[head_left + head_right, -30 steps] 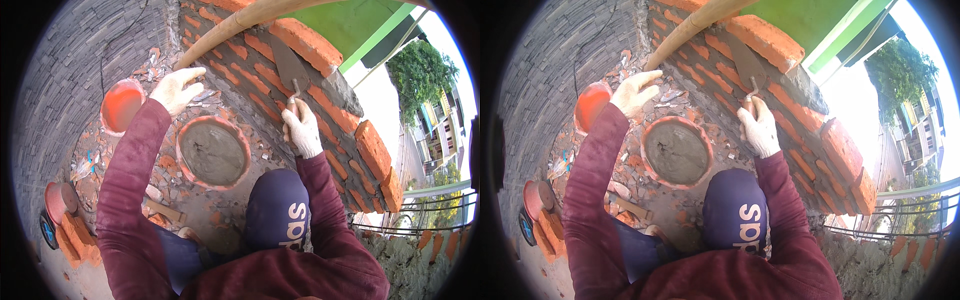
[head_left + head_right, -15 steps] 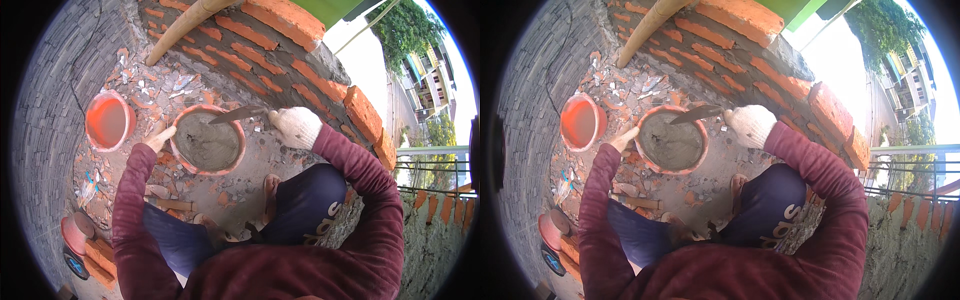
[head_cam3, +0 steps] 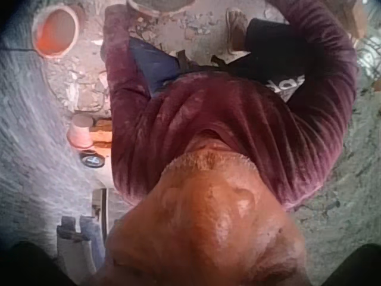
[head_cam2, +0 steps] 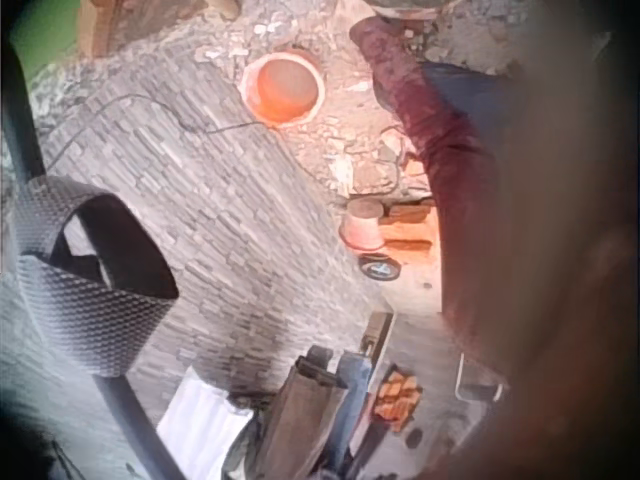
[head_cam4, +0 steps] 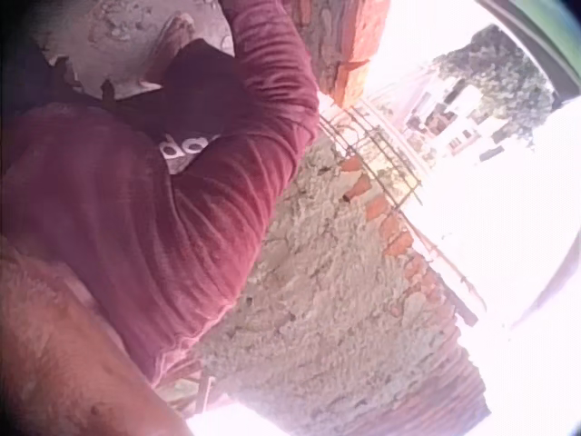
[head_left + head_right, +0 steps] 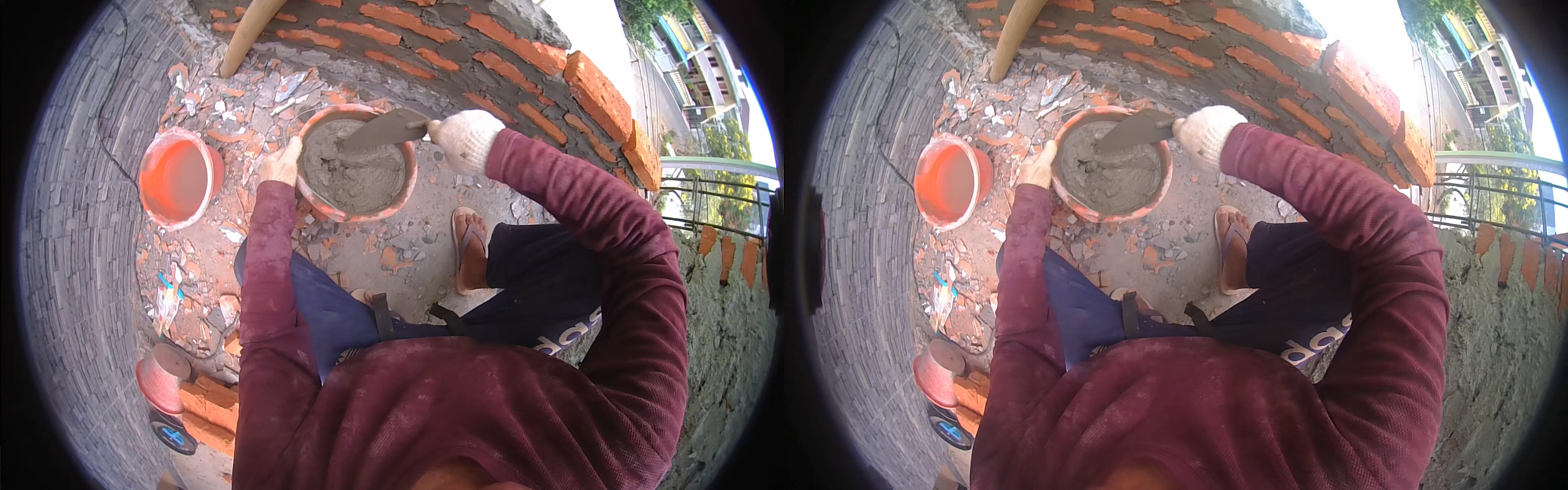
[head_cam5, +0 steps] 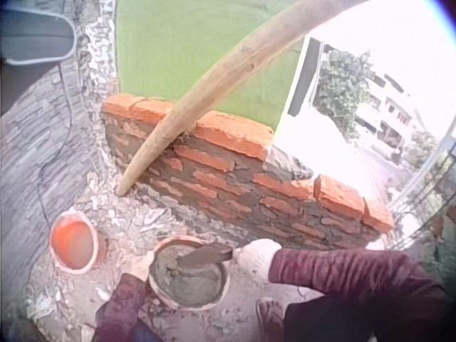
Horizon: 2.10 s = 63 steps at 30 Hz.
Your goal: The person scoops mortar from a bucket with a trowel, spreads it on a brick wall, and places bricks one by one. The person repeatedly applies mortar, adjusts brick positions, and taps bricks to align them while building a curved brick wall.
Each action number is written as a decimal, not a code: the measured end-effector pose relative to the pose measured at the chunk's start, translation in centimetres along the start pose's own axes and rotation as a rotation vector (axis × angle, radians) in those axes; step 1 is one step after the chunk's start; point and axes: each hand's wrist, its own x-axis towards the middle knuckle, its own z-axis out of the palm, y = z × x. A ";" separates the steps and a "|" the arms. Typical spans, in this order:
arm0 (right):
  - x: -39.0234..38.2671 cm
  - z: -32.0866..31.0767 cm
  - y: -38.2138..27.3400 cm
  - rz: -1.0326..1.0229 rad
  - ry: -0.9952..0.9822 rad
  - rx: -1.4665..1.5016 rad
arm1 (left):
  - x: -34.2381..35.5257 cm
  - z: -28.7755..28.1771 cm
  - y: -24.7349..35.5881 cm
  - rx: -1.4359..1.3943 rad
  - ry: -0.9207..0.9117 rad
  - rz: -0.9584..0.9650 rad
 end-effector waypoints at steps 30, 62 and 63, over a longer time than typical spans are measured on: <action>0.3 15.6 4.1 -0.250 -0.163 1.267 | 3.8 1.4 -1.0 0.625 0.098 0.194; -28.7 2.7 19.3 0.634 0.825 1.169 | 5.3 0.0 -1.1 0.228 0.090 0.039; -29.4 3.1 18.2 0.671 0.813 1.535 | 5.0 0.1 -0.8 0.354 0.092 0.083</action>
